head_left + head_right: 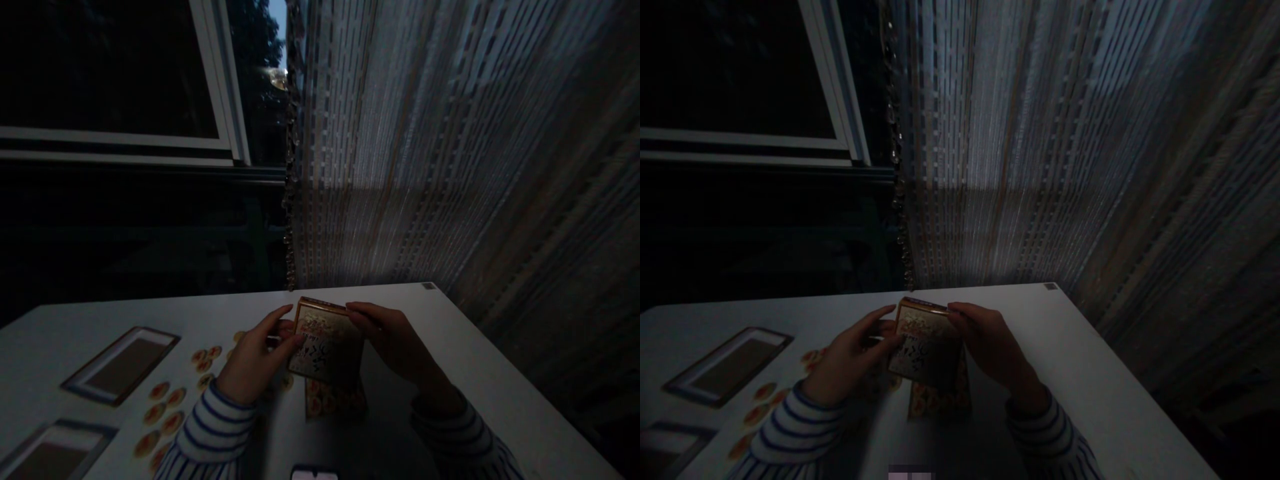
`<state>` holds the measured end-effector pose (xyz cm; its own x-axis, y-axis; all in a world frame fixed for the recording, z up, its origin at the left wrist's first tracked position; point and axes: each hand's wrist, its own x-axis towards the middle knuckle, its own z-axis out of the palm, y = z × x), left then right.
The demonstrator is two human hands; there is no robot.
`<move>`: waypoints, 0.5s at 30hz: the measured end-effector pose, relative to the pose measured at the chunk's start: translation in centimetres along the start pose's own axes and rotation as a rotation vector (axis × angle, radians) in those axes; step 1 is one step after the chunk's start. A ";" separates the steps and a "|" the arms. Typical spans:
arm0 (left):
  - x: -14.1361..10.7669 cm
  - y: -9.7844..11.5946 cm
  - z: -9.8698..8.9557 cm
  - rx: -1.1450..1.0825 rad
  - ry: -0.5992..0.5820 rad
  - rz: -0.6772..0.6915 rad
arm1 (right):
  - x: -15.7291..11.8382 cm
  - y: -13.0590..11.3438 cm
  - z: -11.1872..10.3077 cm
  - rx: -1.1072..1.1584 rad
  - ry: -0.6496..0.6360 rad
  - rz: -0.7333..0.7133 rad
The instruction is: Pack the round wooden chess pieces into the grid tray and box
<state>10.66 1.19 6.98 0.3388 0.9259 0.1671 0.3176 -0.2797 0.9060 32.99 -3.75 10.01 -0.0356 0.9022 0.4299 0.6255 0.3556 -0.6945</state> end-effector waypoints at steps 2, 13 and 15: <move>0.0 -0.1 0.1 -0.025 -0.002 0.006 | 0.0 -0.1 0.0 0.001 -0.006 -0.001; -0.1 0.4 0.0 -0.056 0.006 0.036 | -0.1 0.1 0.0 0.042 -0.081 -0.054; -0.2 0.6 -0.1 -0.016 0.003 0.038 | -0.2 0.2 0.1 0.053 -0.106 -0.078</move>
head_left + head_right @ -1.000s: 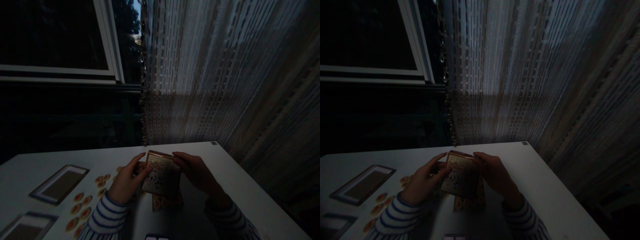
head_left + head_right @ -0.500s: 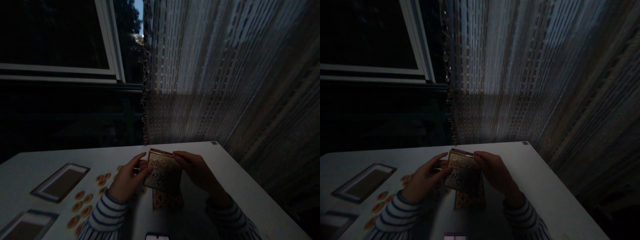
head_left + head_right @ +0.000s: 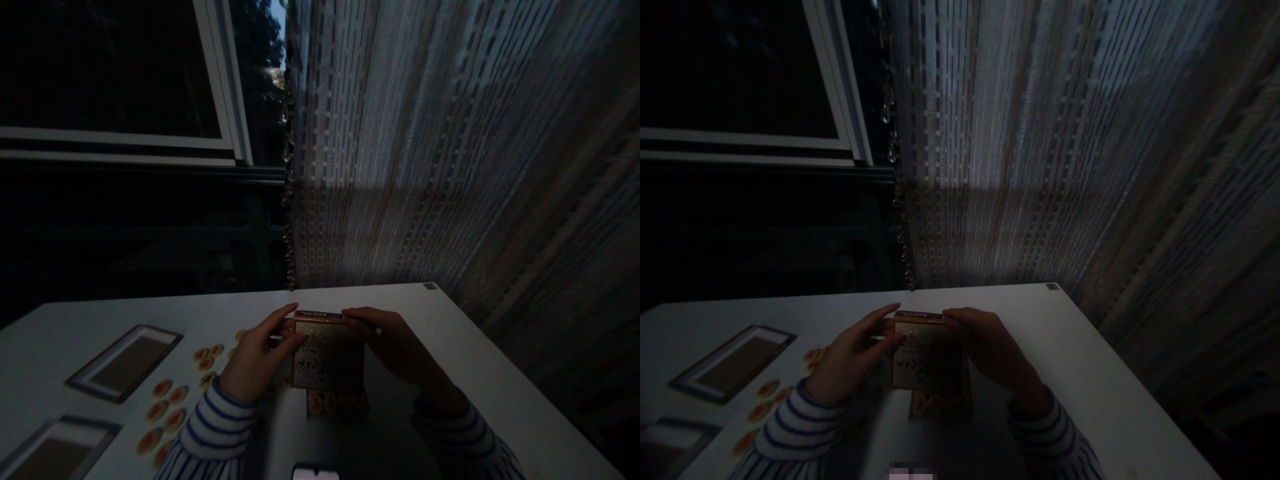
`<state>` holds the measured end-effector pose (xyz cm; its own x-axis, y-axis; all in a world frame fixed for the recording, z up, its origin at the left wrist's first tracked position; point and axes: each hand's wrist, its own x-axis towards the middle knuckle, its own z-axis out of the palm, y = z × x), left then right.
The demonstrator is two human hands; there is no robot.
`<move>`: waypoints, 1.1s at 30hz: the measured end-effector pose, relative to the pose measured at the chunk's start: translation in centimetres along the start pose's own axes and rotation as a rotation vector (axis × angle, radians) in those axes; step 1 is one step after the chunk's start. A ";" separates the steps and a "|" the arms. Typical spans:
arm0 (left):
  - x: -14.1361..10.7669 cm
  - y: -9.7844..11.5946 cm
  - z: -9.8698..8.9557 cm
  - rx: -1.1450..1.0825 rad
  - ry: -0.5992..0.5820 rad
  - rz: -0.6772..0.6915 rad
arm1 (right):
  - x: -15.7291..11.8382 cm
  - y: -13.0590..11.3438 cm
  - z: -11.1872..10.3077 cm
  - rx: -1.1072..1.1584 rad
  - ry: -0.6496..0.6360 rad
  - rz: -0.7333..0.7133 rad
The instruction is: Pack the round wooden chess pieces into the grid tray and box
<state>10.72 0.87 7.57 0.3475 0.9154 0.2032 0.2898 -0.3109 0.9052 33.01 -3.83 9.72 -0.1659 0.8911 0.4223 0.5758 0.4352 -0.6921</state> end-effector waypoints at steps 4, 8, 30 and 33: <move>0.0 0.2 -0.2 0.048 0.005 -0.008 | 0.1 0.2 0.2 0.002 -0.005 0.001; 0.1 0.1 -0.4 -0.010 0.014 -0.047 | 0.1 0.4 0.2 -0.034 0.036 0.055; 0.5 0.7 -1.5 -0.285 0.242 -0.222 | 0.0 0.5 0.2 -0.023 -0.047 0.103; 0.5 0.5 -1.4 -0.302 0.254 -0.186 | 0.1 0.3 0.2 -0.008 -0.087 0.081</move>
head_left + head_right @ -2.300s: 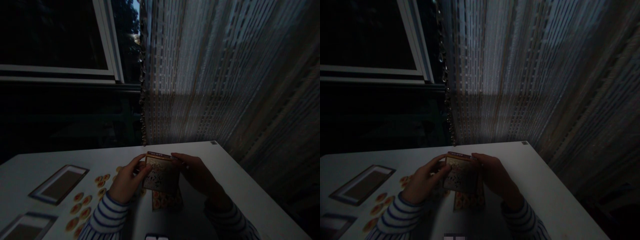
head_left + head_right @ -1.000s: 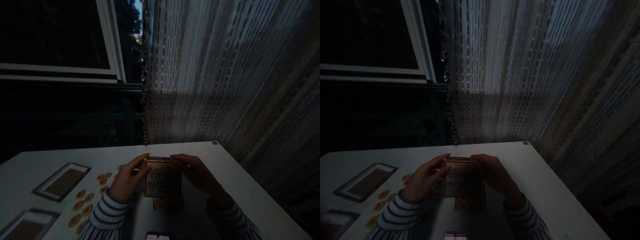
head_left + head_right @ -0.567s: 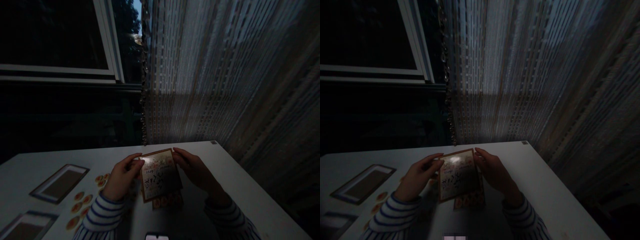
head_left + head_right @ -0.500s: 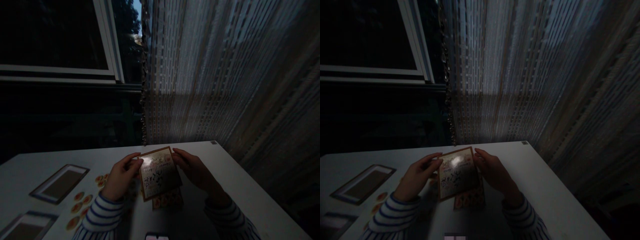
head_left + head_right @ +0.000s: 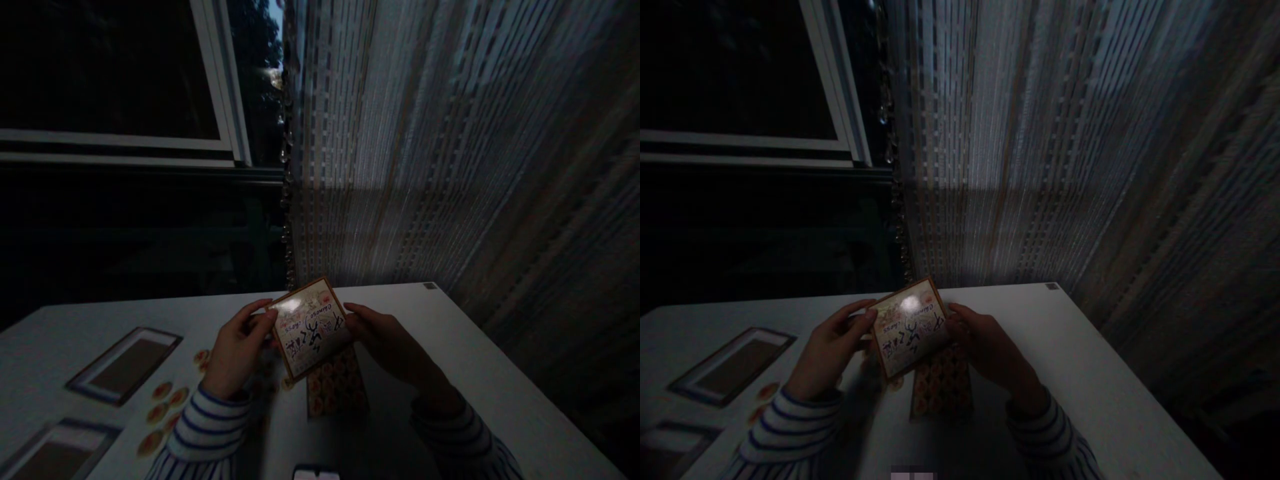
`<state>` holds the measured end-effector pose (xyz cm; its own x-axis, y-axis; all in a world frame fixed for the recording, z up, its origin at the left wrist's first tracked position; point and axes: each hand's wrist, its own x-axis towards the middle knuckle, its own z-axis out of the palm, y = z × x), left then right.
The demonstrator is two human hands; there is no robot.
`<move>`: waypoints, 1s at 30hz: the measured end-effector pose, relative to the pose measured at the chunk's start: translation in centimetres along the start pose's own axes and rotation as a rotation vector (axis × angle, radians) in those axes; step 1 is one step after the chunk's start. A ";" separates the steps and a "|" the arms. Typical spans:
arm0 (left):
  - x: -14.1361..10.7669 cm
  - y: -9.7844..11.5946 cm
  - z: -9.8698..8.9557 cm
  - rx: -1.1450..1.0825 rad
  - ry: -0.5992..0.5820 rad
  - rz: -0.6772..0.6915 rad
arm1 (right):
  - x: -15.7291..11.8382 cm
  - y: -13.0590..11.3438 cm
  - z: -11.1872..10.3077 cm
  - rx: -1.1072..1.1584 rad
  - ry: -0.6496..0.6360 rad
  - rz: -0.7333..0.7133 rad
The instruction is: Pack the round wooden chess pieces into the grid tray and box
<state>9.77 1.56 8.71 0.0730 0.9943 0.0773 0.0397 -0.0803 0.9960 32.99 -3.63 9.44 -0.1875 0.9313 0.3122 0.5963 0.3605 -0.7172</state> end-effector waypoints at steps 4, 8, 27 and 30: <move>0.2 -0.2 0.0 -0.019 0.006 0.067 | 0.0 -0.5 0.0 0.001 -0.038 -0.038; 0.2 -0.3 0.0 -0.028 0.013 0.082 | -0.1 -0.7 0.0 0.007 -0.062 -0.040; 0.4 -1.2 -0.6 0.387 0.024 0.139 | 0.1 -0.6 -0.2 -0.153 0.011 -0.113; 0.1 -1.0 -0.5 0.472 0.057 0.209 | 0.0 -0.3 -0.1 -0.229 0.023 -0.116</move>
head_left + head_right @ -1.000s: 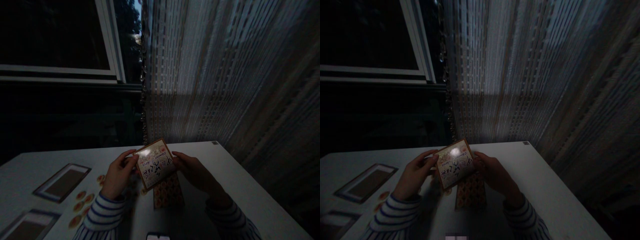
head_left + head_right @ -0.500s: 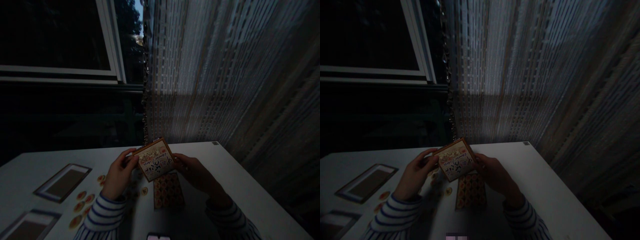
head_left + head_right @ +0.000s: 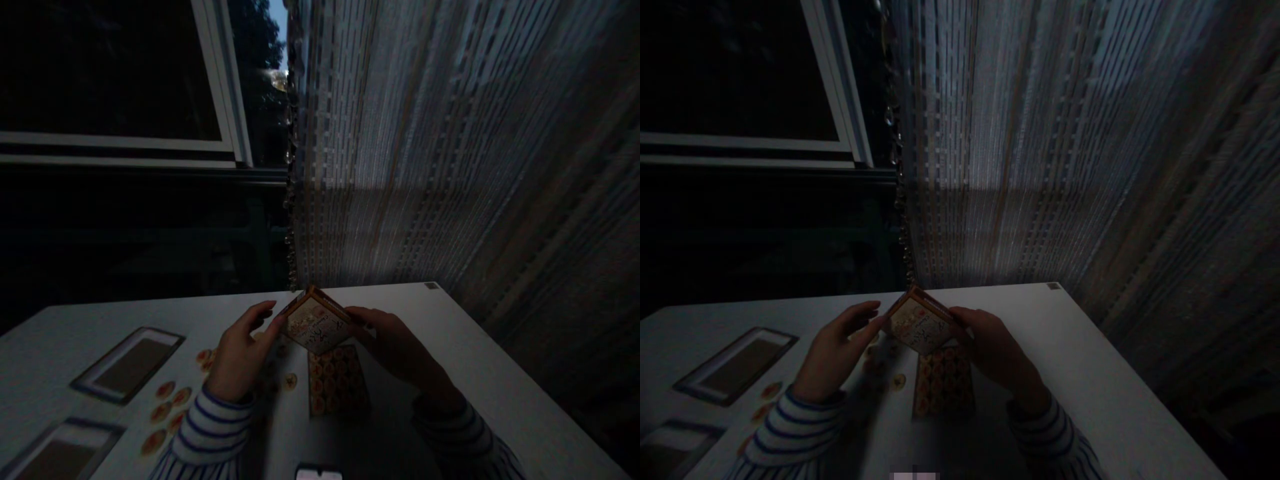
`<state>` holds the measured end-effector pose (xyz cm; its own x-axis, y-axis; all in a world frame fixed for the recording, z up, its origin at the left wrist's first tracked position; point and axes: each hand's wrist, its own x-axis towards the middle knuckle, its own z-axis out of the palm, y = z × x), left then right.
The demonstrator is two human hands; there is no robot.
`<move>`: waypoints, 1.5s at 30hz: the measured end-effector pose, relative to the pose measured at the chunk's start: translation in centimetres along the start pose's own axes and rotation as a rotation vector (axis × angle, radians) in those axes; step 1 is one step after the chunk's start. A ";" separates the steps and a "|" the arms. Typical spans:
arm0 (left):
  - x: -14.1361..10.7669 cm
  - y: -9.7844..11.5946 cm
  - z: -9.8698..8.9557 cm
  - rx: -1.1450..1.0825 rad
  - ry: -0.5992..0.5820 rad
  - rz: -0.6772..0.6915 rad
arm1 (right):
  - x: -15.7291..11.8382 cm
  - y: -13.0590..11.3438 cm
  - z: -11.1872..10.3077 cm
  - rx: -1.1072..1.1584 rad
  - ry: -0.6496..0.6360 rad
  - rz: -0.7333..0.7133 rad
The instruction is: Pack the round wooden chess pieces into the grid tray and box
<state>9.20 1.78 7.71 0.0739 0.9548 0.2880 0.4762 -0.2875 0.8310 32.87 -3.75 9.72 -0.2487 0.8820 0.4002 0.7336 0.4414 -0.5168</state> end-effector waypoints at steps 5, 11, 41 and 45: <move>-0.5 0.8 0.2 0.040 -0.017 0.143 | -0.2 0.6 0.4 -0.066 0.030 -0.037; -0.8 1.1 0.7 0.062 -0.045 0.324 | -0.3 0.5 0.4 -0.096 0.029 -0.046; -0.2 0.4 0.1 -0.134 -0.120 0.077 | -0.3 0.9 0.5 -0.100 0.189 0.023; -0.1 0.5 0.0 -0.236 -0.094 -0.020 | -0.4 1.2 0.7 -0.097 0.159 0.039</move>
<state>9.41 1.57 8.15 0.1531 0.9602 0.2336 0.2611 -0.2672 0.9276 33.37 -3.42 8.41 -0.1213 0.8576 0.4997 0.8002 0.3824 -0.4620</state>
